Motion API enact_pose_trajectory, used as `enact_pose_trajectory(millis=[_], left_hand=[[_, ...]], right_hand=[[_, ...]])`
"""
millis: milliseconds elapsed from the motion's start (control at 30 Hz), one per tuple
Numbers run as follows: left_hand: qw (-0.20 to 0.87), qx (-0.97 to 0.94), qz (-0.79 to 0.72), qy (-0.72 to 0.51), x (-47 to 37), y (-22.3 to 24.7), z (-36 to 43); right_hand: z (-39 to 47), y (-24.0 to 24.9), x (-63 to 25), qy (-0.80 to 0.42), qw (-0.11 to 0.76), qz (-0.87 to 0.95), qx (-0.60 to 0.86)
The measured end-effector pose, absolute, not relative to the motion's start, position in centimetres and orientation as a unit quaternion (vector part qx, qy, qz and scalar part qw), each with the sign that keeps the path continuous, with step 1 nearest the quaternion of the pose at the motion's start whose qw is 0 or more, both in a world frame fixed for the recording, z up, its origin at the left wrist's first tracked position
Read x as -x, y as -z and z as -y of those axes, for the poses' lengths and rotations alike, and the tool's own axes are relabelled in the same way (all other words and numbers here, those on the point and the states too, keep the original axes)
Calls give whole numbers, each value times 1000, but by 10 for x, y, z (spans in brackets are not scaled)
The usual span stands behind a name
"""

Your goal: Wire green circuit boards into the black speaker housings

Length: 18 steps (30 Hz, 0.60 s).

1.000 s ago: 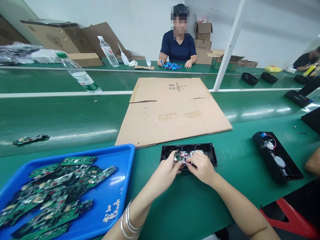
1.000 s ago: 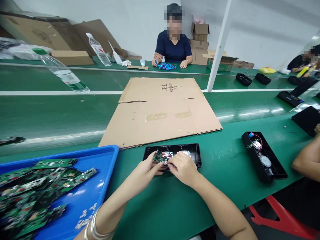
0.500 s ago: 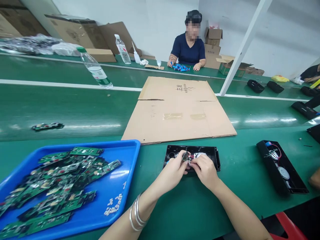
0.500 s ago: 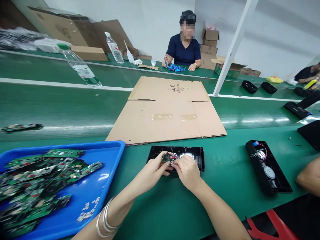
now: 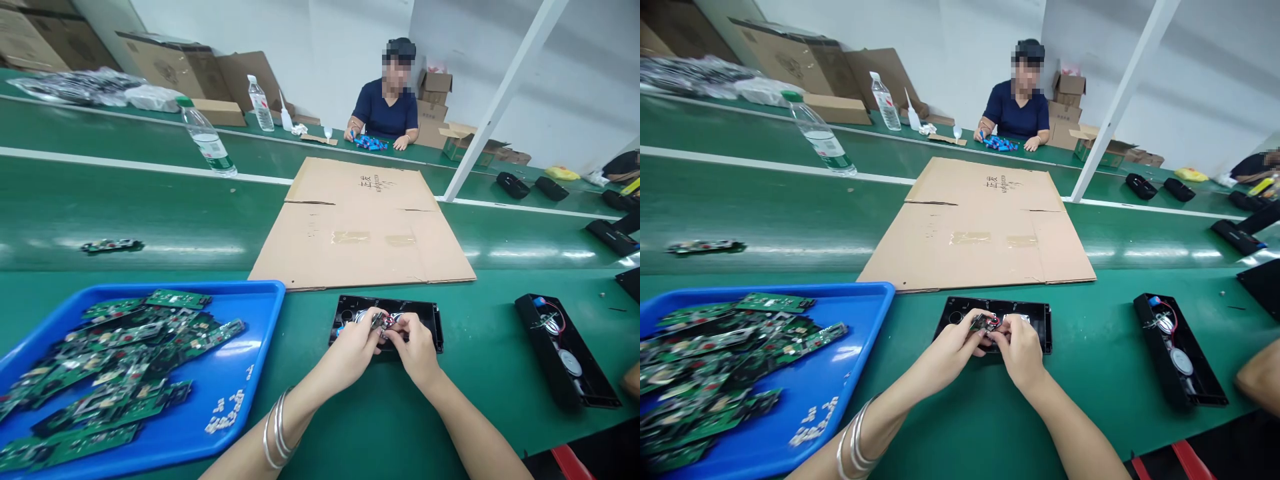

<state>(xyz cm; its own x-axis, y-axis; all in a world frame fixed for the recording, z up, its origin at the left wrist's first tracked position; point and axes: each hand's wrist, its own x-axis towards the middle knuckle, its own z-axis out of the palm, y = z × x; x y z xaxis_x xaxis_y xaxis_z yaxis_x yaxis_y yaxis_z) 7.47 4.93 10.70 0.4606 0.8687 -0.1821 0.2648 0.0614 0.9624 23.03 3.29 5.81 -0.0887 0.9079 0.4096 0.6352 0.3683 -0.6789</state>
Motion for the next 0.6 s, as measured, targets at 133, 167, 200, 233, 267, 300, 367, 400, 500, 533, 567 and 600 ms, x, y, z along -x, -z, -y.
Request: enact_pose_trajectory(millis=[133, 167, 200, 233, 267, 300, 367, 400, 500, 533, 567, 600], left_hand=[[564, -621, -477, -263, -75, -107, -48], [562, -617, -486, -261, -75, -107, -48], [561, -614, -492, -259, -75, -107, -49], [561, -611, -495, -257, -74, -108, -49], [564, -610, -495, -256, -73, -109, -51], [567, -609, -493, -255, -72, -110, -52], [575, -610, -484, -252, -69, -113, -55], [580, -613, -475, -250, -67, -114, -55], [587, -621, -458, -245, -58, -118, -52], [580, -624, -460, -251, -55, -118, -48], [568, -626, -466, -262, -52, -119, -44], [547, -633, -468, -285, -48, -120, -40]], right_hand=[[-36, -65, -238, -238, 408, 696, 540], [-37, -68, -240, -251, 411, 683, 548], [-38, -70, -242, -252, 414, 673, 558], [-38, -73, -244, -240, 414, 671, 567], [-38, -75, -246, -223, 406, 679, 569], [-38, -77, -247, -207, 386, 698, 567], [-37, -81, -249, -190, 314, 746, 556], [-37, -83, -250, -188, 269, 764, 555], [-39, -88, -250, -176, 148, 787, 572], [-40, -89, -249, -161, 118, 794, 575], [-41, -91, -247, -141, 92, 800, 575], [-42, -92, -246, -119, 72, 807, 574]])
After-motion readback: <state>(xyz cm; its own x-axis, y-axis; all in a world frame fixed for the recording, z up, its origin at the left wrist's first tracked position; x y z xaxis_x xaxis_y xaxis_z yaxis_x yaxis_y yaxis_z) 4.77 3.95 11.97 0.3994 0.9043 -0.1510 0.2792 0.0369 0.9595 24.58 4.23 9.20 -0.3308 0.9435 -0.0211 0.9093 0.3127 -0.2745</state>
